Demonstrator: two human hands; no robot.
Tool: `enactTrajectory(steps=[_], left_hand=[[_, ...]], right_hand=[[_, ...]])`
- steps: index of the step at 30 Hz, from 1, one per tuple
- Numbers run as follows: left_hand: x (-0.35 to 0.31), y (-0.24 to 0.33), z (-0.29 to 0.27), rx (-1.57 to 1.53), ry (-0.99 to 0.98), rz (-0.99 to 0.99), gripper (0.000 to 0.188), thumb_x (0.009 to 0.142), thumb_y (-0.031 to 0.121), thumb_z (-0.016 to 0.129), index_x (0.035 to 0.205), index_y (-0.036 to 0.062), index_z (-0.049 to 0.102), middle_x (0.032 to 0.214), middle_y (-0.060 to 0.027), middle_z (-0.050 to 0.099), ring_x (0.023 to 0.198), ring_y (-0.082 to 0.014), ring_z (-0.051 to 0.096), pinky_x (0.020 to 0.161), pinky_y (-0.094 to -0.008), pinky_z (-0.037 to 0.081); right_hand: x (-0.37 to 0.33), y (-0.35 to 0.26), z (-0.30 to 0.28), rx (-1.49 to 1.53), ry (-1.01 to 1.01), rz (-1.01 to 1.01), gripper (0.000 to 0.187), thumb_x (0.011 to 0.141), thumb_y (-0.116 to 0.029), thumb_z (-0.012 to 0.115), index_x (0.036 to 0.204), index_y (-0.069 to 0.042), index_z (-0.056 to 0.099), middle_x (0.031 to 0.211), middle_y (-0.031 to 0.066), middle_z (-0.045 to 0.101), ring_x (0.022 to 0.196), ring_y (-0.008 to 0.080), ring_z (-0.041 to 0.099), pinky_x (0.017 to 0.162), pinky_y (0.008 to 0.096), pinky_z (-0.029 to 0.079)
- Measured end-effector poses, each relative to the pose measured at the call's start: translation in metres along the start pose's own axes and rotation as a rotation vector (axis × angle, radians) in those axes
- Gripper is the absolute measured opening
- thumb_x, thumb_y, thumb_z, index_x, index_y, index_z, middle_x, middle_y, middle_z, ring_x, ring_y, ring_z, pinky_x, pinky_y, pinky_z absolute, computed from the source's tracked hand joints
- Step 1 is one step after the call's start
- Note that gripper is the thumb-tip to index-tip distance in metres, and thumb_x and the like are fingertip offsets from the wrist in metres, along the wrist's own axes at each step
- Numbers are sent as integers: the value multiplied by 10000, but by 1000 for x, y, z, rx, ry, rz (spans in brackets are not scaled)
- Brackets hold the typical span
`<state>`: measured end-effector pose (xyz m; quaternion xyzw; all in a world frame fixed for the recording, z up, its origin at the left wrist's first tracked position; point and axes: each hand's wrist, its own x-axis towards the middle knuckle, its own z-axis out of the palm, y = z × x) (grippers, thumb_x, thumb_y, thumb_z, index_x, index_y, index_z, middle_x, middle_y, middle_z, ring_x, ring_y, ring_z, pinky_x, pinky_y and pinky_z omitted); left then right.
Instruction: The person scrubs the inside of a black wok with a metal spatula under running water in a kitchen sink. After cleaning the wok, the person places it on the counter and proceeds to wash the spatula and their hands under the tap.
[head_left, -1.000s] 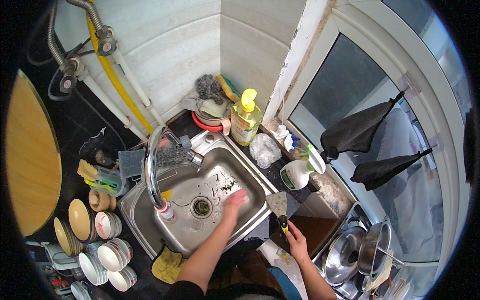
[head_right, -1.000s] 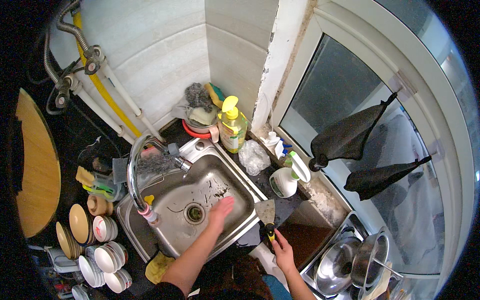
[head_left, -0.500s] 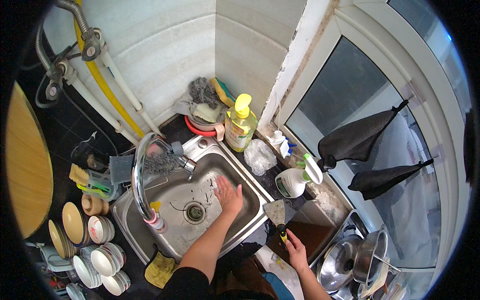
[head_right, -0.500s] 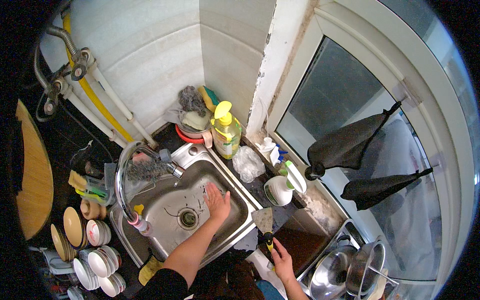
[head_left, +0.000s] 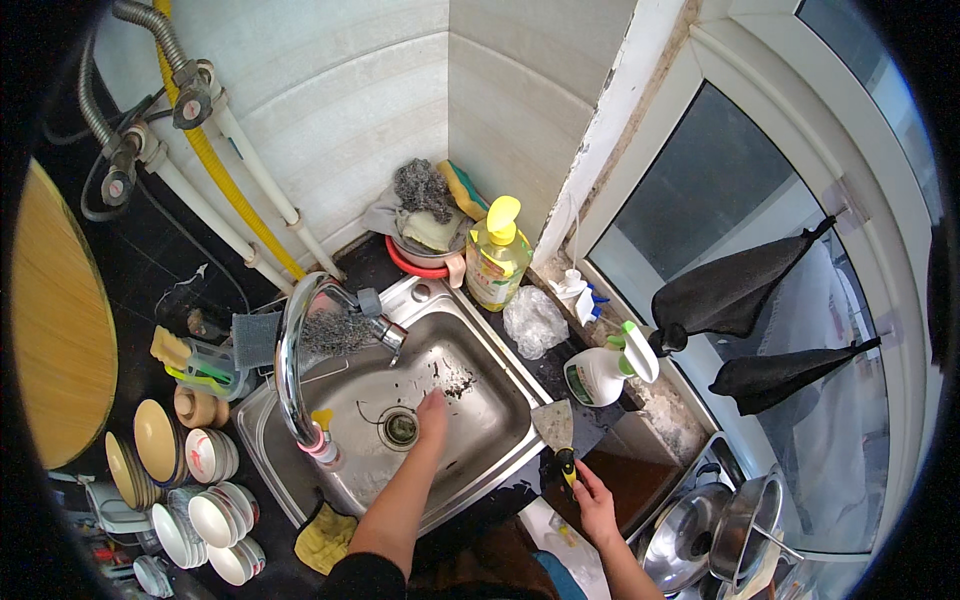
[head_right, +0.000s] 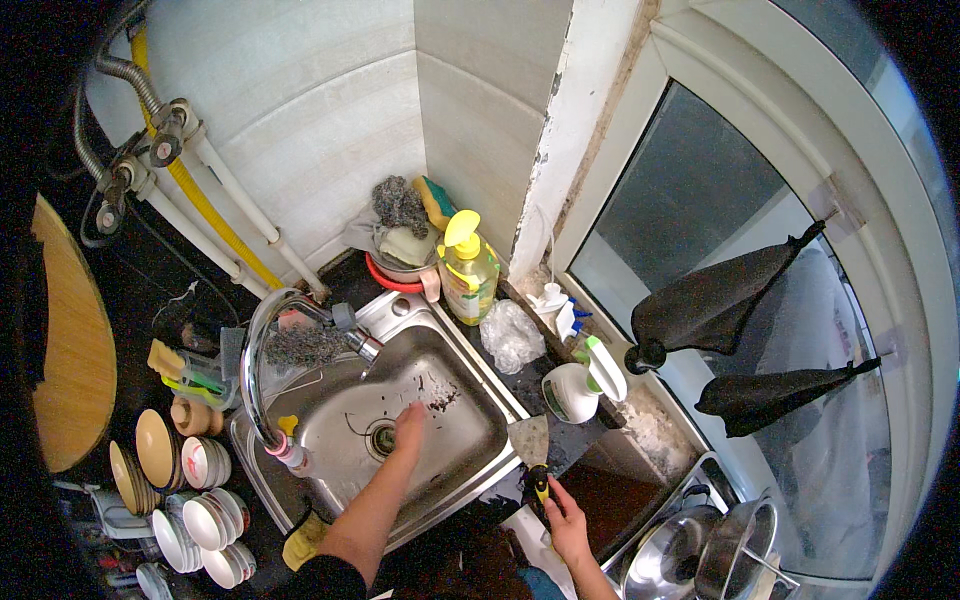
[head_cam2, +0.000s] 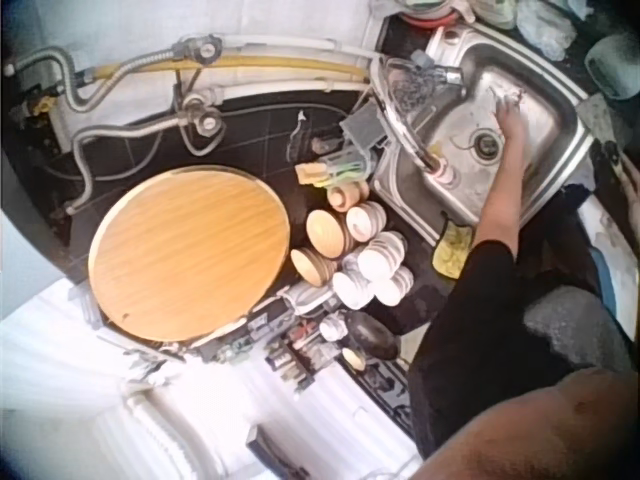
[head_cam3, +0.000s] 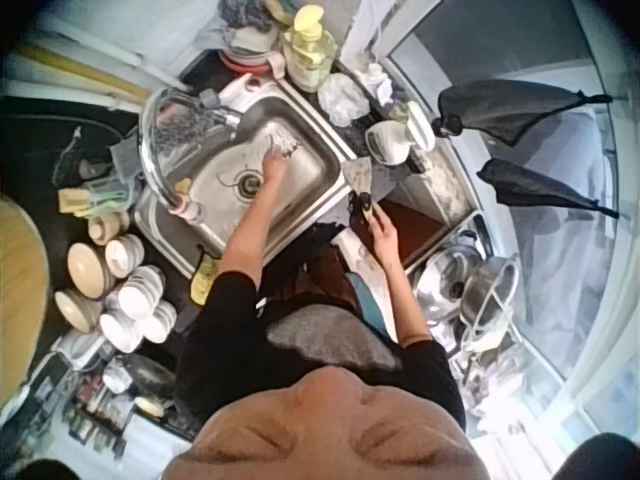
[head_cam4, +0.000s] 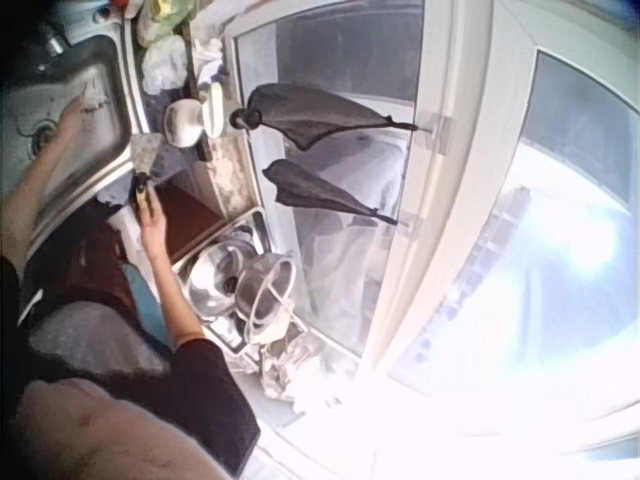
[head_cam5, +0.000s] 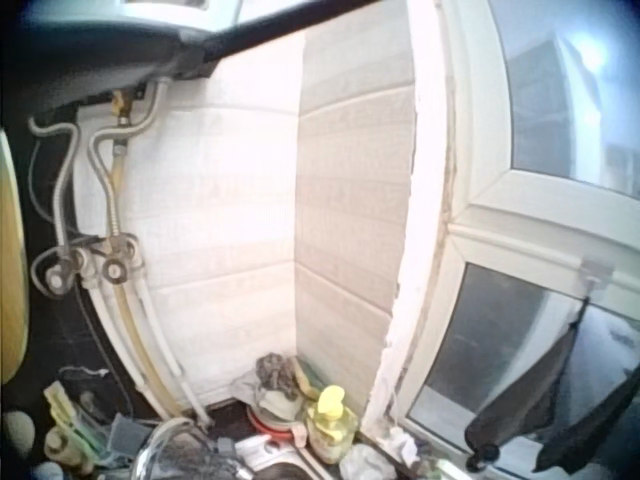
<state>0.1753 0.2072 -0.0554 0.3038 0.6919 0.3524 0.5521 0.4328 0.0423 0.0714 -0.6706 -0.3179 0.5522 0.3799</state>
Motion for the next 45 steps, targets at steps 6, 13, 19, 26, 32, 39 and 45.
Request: enactTrajectory(steps=[6,13,19,26,32,39,45], left_hand=[[-46,-60,-93,-1213,104,-299,378,834,281,433,997,-48,523,1003,-160,574,914,-290,548,820,-398,440],[-64,-64,-123,-1363,170,-138,279,817,220,459,923,-23,544,930,-150,587,830,-262,555,763,-360,459],[-44,-19,-45,-810,-133,-23,373,872,250,418,1113,-28,483,1118,-137,535,1023,-286,513,886,-371,405],[-39,38,94,716,-209,632,681,875,436,320,1349,5,86,1408,-171,113,1314,-293,62,1029,-496,64],[26,29,59,578,268,-172,740,858,505,287,1304,-75,180,1369,-235,183,1238,-368,253,1006,-430,228],[-39,13,62,514,26,681,374,844,161,474,1153,-49,460,1255,-252,380,1180,-346,360,970,-368,307],[-75,-6,16,-30,-217,81,273,865,223,494,981,-10,575,1024,-122,577,921,-162,552,806,-287,425]], right_hand=[[4,0,7,-29,-55,-9,384,851,-84,494,1228,-43,436,1147,80,521,1046,143,464,895,253,343],[4,-6,13,-21,-75,17,380,851,-77,491,1225,-37,438,1152,80,517,1045,140,464,893,255,347],[6,-7,11,-29,-85,-9,381,850,-75,488,1227,-42,438,1175,90,506,1069,147,458,912,258,331],[5,5,-4,-105,-27,-61,399,864,-56,468,1257,-33,398,1019,39,546,856,101,524,773,210,398],[4,-5,-3,-18,-32,5,381,855,-101,498,1229,-58,444,1152,85,520,1042,143,465,895,251,340],[7,-1,-6,-116,26,-69,394,868,-62,458,1258,-50,403,1043,38,546,861,99,527,779,213,401],[6,-5,7,-57,-99,-58,401,872,-89,470,1265,-54,396,1102,35,515,920,90,492,775,205,388]])
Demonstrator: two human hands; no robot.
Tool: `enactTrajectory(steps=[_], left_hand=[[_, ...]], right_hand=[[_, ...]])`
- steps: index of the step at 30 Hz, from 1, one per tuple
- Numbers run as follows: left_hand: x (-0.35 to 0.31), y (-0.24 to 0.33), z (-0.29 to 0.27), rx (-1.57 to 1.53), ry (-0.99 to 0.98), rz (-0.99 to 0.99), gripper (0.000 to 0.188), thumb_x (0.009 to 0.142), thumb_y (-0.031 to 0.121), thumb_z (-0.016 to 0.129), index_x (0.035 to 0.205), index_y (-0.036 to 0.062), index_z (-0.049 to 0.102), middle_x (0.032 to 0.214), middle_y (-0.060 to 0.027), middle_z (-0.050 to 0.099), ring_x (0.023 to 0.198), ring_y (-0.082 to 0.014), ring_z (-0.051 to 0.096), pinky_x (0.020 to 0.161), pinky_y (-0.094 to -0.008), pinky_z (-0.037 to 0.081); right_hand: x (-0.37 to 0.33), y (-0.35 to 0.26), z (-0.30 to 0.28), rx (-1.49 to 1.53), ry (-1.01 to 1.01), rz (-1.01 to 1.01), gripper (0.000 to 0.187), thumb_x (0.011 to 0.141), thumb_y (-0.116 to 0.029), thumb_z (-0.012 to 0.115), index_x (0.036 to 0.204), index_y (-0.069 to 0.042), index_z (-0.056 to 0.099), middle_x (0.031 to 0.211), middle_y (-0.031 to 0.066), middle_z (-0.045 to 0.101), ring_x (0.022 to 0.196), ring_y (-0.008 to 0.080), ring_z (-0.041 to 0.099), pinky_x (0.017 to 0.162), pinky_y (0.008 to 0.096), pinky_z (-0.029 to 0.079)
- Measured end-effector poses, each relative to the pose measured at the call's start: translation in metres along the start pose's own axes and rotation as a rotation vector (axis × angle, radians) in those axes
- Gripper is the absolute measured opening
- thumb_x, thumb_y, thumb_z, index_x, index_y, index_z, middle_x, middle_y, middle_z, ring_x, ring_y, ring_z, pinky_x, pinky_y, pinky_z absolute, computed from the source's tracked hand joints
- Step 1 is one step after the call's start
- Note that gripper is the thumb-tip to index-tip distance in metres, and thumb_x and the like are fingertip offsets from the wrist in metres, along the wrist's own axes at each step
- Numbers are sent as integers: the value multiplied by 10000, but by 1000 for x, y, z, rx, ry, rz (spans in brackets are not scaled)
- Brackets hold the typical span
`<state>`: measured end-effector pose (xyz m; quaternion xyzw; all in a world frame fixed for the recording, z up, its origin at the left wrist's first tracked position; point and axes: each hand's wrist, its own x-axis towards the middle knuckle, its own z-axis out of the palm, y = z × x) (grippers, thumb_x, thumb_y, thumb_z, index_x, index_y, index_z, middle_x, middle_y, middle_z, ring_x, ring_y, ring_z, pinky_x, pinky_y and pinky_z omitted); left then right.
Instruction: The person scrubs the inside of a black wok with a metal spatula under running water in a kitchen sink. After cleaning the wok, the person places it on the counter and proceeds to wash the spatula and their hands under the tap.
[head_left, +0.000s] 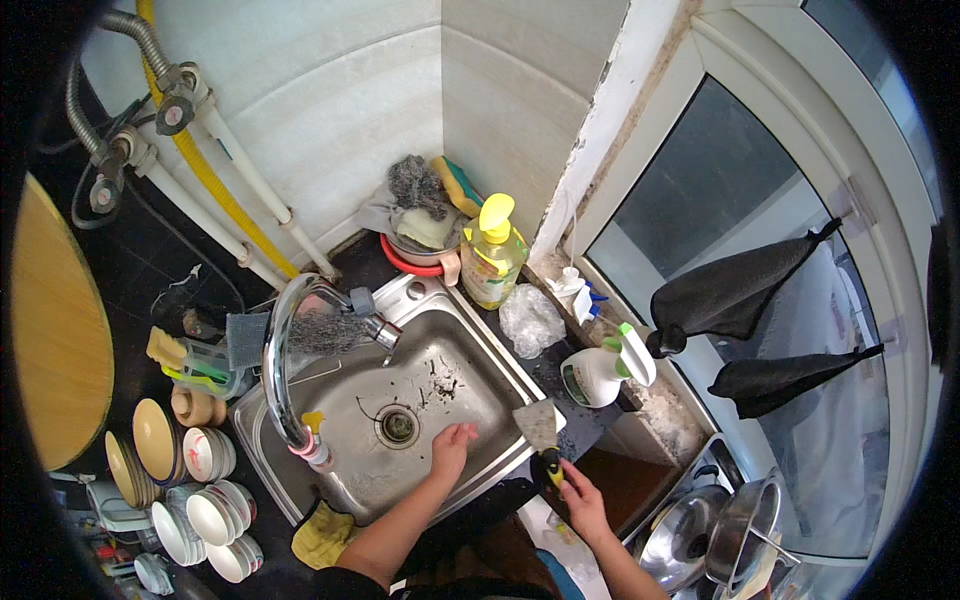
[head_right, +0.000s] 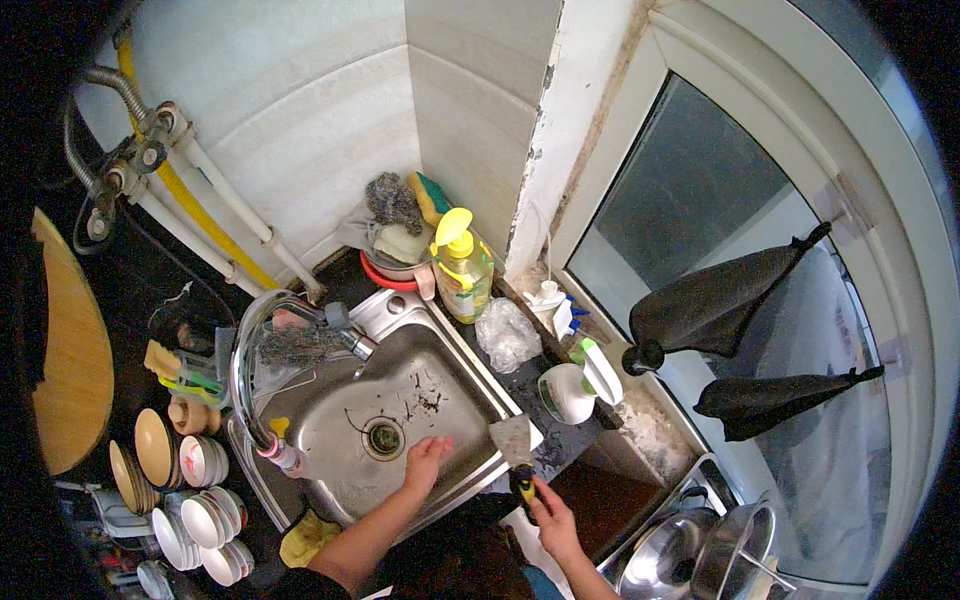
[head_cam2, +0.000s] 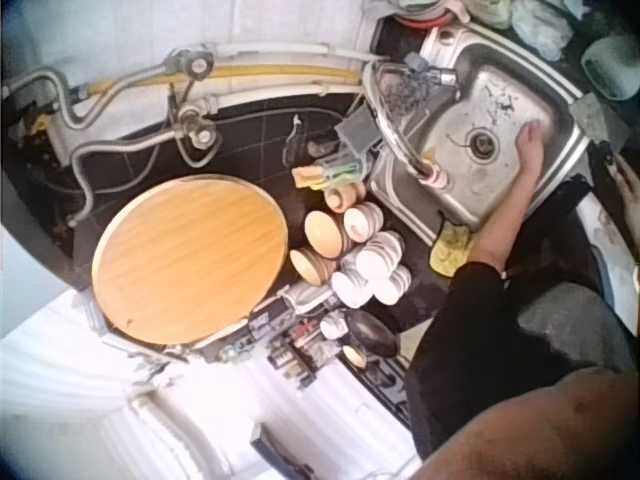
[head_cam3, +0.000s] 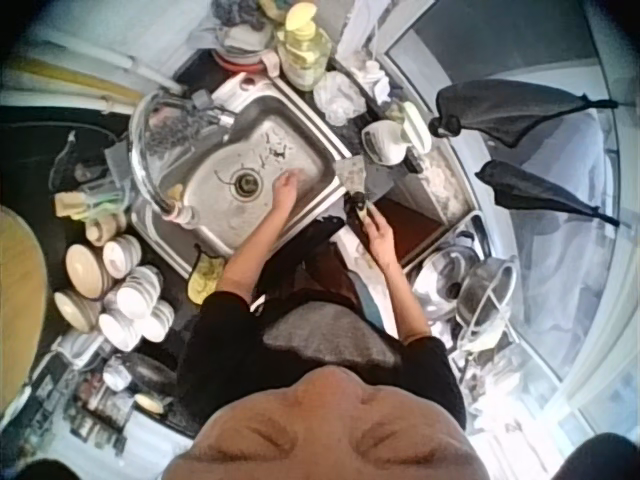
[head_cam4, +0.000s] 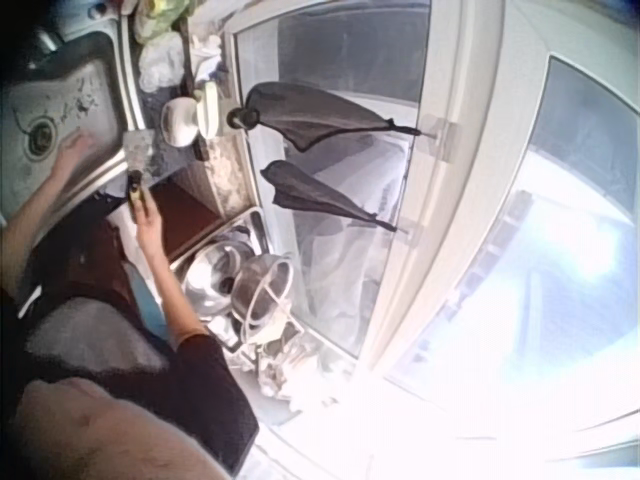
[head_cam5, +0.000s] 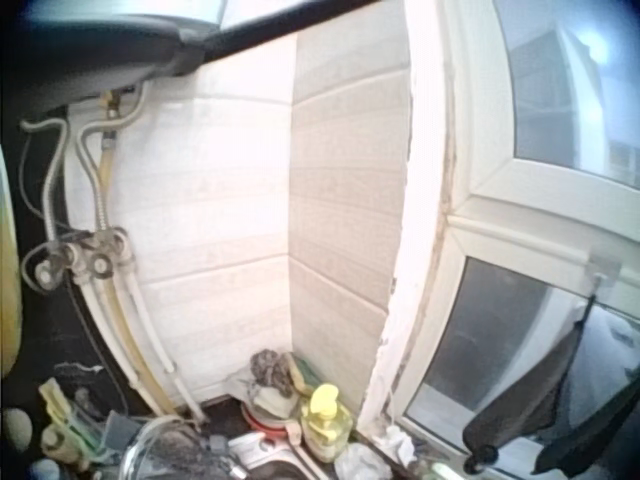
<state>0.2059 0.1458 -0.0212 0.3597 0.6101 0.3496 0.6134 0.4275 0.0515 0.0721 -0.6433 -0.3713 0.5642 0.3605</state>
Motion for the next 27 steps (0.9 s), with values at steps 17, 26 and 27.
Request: enactTrajectory(steps=[17,26,27], left_hand=[[-83,-23,-167,-537,496,-280,195,810,113,530,936,-22,467,873,-137,591,673,-245,603,518,-327,480],[-104,-33,-187,-660,508,-262,187,784,91,562,895,-21,461,827,-131,594,647,-256,602,523,-336,472],[-108,-24,-183,-645,526,-272,189,789,92,548,911,-28,467,849,-145,597,656,-261,601,527,-337,474]], right_hand=[[73,-22,246,876,-728,410,404,902,-282,408,1207,-19,431,1189,80,476,1091,229,456,934,321,364],[72,-31,320,1126,-784,643,318,900,-204,346,1079,33,459,1011,164,544,917,278,552,832,389,461],[71,-36,313,1100,-841,661,311,898,-200,353,1074,32,460,1002,160,550,899,273,559,823,383,466]])
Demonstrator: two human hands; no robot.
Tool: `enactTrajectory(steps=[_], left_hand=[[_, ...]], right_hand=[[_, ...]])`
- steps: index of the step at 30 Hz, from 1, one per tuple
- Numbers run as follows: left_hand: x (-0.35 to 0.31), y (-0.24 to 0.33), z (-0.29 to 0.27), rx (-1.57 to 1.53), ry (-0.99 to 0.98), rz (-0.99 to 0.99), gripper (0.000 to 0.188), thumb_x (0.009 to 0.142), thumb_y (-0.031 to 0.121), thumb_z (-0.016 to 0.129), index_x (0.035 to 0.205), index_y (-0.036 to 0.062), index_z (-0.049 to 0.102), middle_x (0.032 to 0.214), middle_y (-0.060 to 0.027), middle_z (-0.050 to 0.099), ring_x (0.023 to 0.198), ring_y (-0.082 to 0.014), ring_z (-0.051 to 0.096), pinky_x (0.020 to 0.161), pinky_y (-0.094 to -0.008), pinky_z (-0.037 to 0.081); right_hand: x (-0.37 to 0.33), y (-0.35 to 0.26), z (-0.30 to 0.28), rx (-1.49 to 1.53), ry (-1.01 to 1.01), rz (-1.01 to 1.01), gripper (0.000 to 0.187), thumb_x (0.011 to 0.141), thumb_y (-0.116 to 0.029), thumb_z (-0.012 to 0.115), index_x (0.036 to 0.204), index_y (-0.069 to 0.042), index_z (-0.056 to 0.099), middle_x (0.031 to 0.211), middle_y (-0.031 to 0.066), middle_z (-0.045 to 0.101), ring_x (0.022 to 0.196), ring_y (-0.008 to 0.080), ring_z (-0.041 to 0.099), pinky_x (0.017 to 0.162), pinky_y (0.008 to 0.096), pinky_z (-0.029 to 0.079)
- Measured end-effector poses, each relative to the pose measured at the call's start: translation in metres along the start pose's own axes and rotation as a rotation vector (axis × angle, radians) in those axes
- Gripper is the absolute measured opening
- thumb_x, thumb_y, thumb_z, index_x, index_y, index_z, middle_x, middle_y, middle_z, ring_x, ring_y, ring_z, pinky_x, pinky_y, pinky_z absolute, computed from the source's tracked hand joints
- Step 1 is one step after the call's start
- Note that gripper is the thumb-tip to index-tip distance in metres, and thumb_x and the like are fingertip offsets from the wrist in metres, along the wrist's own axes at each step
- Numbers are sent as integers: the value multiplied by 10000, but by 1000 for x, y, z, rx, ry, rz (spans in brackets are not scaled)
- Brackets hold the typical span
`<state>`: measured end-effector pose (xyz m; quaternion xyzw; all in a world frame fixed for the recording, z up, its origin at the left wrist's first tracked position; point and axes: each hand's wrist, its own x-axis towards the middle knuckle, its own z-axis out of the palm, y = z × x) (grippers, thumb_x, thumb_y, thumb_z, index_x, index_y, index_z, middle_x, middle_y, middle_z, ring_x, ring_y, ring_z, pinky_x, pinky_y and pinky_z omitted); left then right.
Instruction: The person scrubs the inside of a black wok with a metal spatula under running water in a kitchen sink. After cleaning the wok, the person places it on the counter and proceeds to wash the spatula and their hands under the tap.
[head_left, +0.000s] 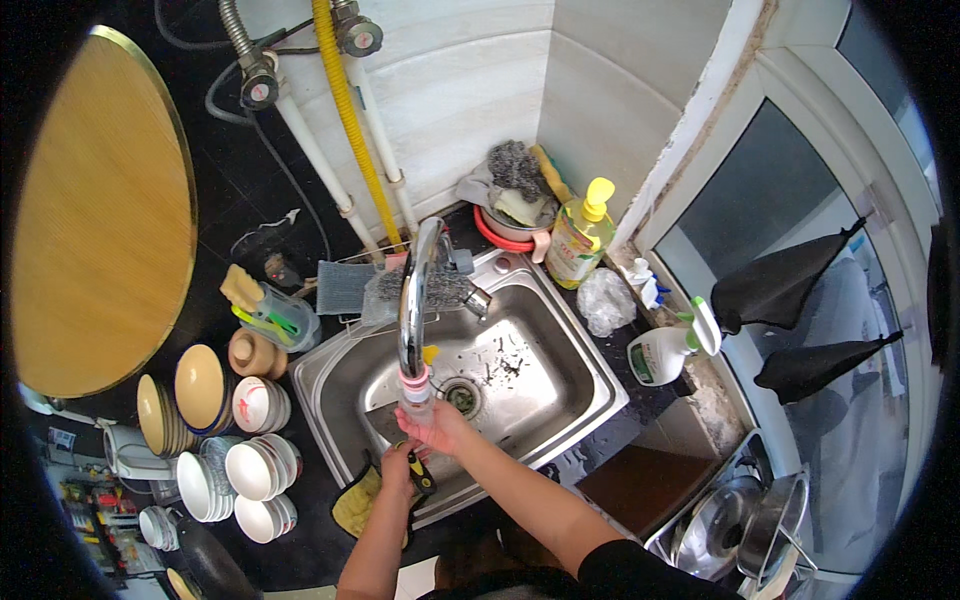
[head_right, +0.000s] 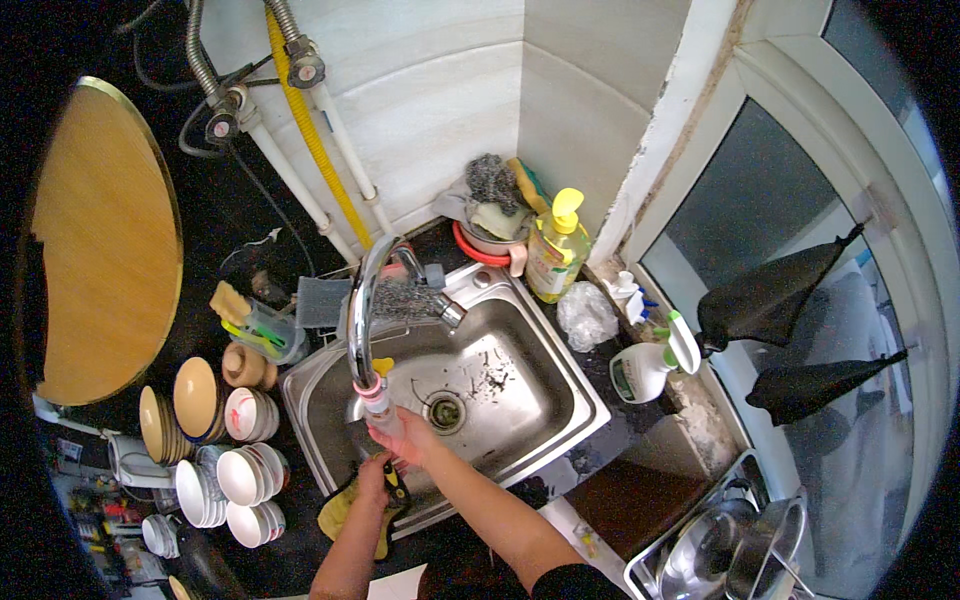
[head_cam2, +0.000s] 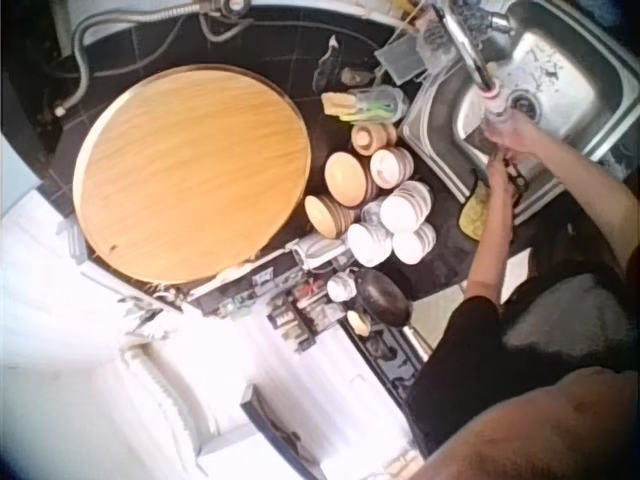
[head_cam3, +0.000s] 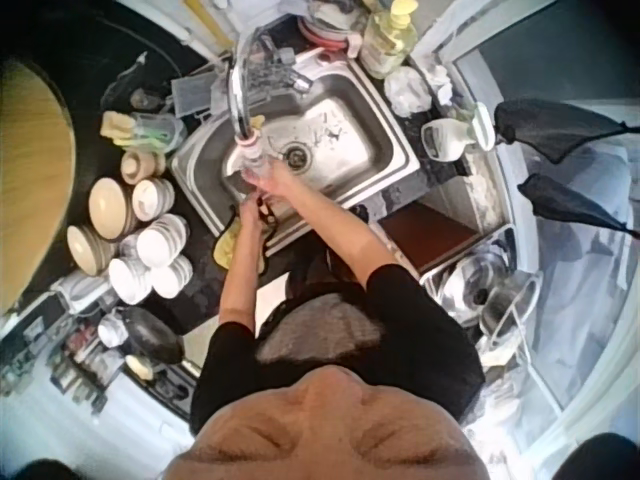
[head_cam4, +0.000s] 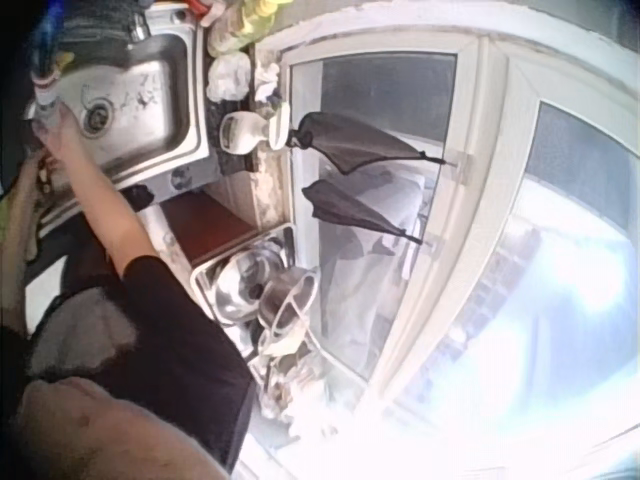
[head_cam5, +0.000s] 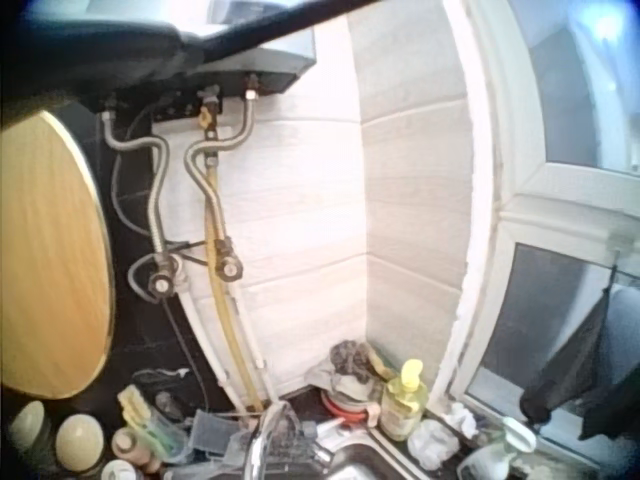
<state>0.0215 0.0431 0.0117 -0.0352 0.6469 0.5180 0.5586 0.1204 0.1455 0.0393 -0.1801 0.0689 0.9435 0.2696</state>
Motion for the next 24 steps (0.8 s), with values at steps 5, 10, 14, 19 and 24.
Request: enactTrajectory(steps=[5,10,14,19,24], left_hand=[[0,-6,5,-4,-63,-70,183,820,116,526,952,2,474,902,-130,606,692,-236,599,551,-316,471],[3,-16,15,28,-97,-77,202,824,133,536,944,-3,448,898,-136,605,711,-235,600,562,-321,471],[-7,-10,32,77,-126,-65,221,821,134,543,946,-16,440,898,-142,603,720,-235,601,554,-318,474],[-5,-21,40,127,-145,-88,231,818,135,545,943,-31,445,880,-146,604,697,-237,603,532,-309,478],[-2,-21,43,143,-142,-134,237,816,149,552,941,-31,462,861,-144,608,684,-236,605,532,-308,482]], right_hand=[[-73,-60,-9,-246,202,-103,282,885,-213,430,988,29,530,923,132,592,876,226,569,787,326,471],[-164,-119,-54,-1767,717,-783,244,848,-147,476,966,44,573,927,188,589,885,297,565,787,358,447],[-205,-148,-94,-2040,863,-883,201,812,-63,482,976,11,572,956,203,561,890,365,530,798,377,434],[-153,-183,-123,-1532,738,-729,357,847,-87,480,1192,0,449,1173,121,507,1076,197,478,922,278,345],[-126,-139,-122,-1697,547,-81,418,864,-183,498,1244,-30,412,1193,80,507,1072,156,478,932,257,334]])
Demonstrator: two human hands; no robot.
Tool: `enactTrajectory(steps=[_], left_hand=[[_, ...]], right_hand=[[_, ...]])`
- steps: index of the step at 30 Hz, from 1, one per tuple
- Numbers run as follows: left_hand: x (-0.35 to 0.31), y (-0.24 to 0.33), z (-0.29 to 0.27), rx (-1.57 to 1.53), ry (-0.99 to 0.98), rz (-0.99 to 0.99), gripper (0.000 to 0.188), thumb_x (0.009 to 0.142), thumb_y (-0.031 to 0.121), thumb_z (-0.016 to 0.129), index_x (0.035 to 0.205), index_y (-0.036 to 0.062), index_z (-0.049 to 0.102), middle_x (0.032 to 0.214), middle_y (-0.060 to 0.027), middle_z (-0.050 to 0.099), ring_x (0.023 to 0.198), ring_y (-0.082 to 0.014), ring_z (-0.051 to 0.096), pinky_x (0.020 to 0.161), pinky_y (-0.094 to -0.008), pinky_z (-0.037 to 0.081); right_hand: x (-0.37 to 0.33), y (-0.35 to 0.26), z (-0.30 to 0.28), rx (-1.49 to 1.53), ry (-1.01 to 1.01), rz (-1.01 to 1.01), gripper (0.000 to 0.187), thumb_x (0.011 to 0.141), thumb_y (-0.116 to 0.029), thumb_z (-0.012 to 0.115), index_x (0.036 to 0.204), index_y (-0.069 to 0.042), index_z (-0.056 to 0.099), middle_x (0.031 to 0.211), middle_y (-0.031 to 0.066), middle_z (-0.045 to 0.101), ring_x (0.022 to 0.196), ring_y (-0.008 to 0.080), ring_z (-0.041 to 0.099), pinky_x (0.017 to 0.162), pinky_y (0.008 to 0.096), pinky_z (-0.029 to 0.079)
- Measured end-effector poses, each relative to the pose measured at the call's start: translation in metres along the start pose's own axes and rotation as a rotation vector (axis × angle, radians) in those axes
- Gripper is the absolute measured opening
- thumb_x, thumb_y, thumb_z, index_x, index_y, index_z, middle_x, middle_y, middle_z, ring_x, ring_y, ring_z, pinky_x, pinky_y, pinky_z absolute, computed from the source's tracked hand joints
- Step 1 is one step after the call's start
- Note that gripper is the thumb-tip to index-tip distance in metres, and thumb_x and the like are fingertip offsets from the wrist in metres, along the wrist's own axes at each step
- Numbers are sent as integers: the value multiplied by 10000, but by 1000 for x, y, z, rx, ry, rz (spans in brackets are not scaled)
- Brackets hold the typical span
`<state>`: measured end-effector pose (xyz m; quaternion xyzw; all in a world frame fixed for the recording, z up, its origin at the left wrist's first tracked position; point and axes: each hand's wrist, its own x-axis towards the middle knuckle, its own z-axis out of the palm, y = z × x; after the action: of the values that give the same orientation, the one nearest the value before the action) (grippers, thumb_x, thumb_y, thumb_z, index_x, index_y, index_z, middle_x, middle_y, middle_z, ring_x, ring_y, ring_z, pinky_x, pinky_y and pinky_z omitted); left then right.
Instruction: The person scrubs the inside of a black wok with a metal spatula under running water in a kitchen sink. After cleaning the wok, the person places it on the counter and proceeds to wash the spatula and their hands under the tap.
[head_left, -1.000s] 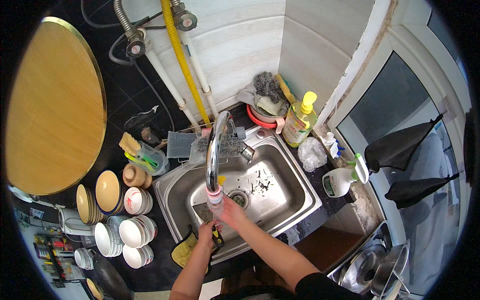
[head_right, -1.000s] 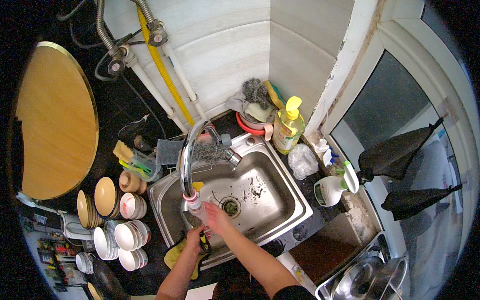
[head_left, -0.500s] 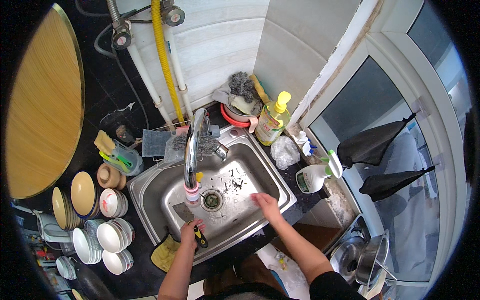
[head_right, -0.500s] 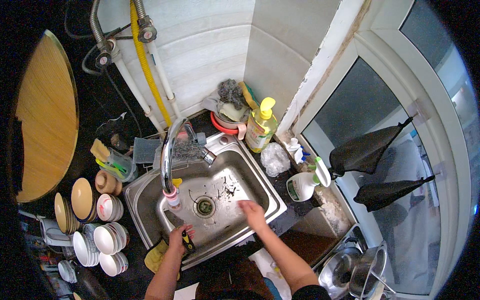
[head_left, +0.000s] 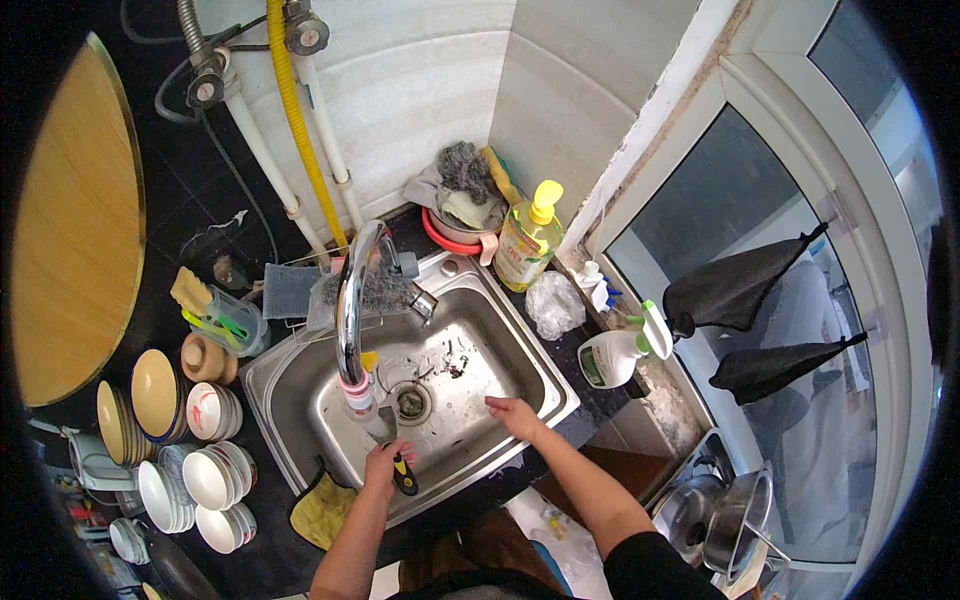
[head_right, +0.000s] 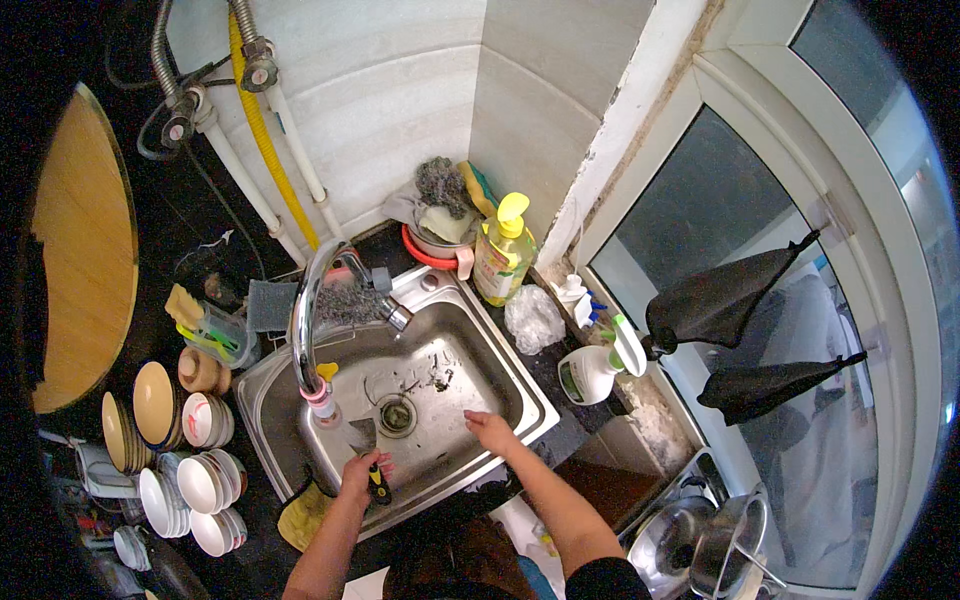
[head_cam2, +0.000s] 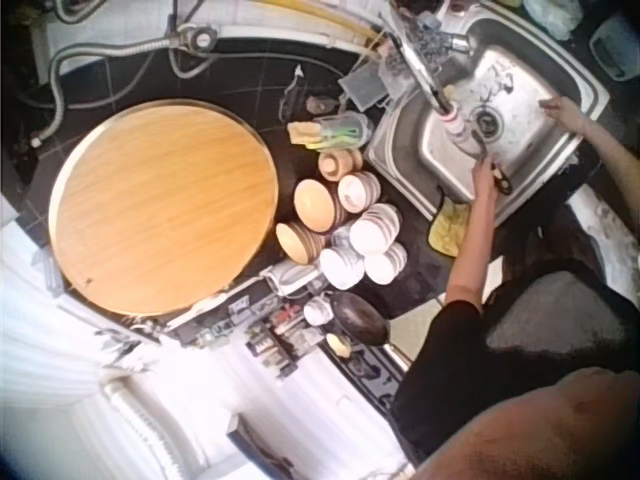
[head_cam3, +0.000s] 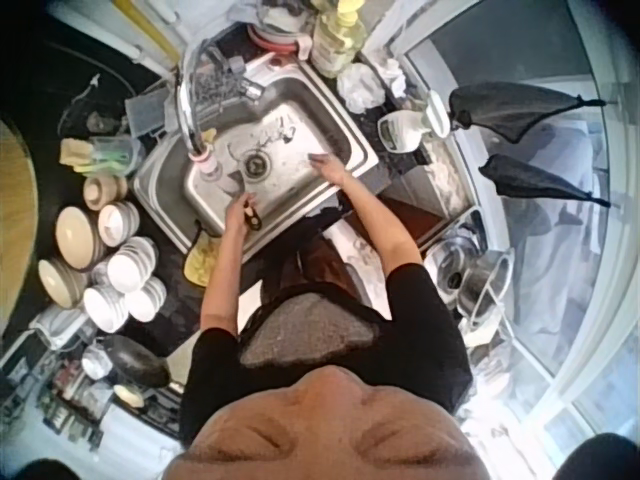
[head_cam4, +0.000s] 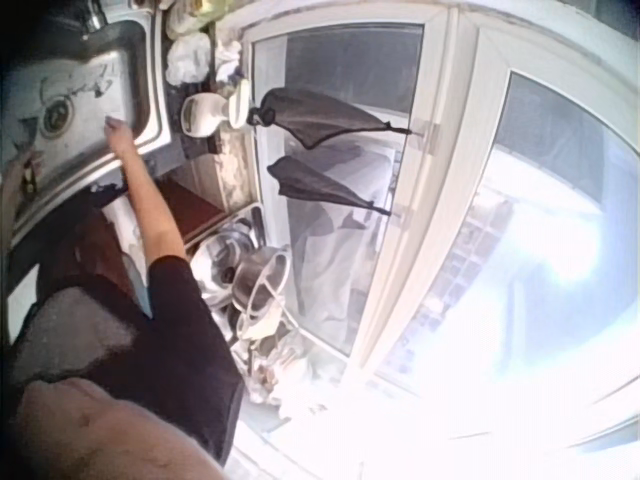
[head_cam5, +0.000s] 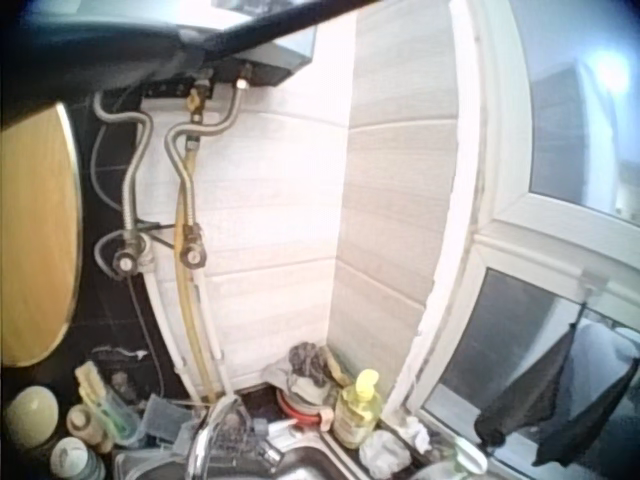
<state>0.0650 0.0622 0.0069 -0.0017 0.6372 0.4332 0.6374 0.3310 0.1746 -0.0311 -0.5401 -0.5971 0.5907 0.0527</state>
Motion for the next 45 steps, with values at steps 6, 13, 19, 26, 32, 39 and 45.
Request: enactTrajectory(steps=[6,13,19,26,32,39,45], left_hand=[[-9,8,-3,99,-13,104,286,825,195,538,951,-47,454,912,-142,601,714,-234,602,575,-318,480],[0,6,11,69,-92,67,250,848,208,523,956,-10,464,886,-112,611,726,-229,605,657,-319,491],[-2,15,6,139,-23,89,191,856,209,479,871,19,494,776,-98,589,630,-204,570,547,-311,461],[15,16,-27,74,95,180,150,821,139,463,917,26,440,652,-78,547,534,-176,509,503,-283,421],[10,19,-34,72,134,124,214,825,132,468,994,10,419,660,-76,540,532,-174,516,485,-287,419],[-9,28,-21,54,173,108,165,848,146,456,949,17,444,700,-88,577,523,-163,505,467,-278,406],[3,17,-29,70,110,100,136,851,152,462,885,20,450,723,-105,599,524,-162,498,466,-283,404]], right_hand=[[-34,8,-33,1100,706,-64,359,870,-161,462,1197,-14,440,1091,75,554,997,174,534,849,290,422],[34,-13,-25,890,314,49,421,850,-179,492,1250,-78,407,1212,34,488,1100,155,461,930,288,344],[-1,-60,70,731,-160,78,367,868,-179,487,1214,-63,447,1170,57,519,1054,160,508,879,289,397],[1,-76,95,1391,-269,49,399,900,-232,418,1199,32,406,1173,129,490,1096,219,466,962,346,351],[30,-130,147,1645,-366,71,365,909,-229,380,1165,29,420,1144,157,484,1048,248,489,954,397,370],[33,-127,126,1696,-868,29,279,892,-194,395,1045,10,506,985,135,568,931,235,552,848,362,451],[20,-111,6,1305,94,-69,277,900,-214,386,989,-3,542,941,118,595,867,209,564,811,322,448]])
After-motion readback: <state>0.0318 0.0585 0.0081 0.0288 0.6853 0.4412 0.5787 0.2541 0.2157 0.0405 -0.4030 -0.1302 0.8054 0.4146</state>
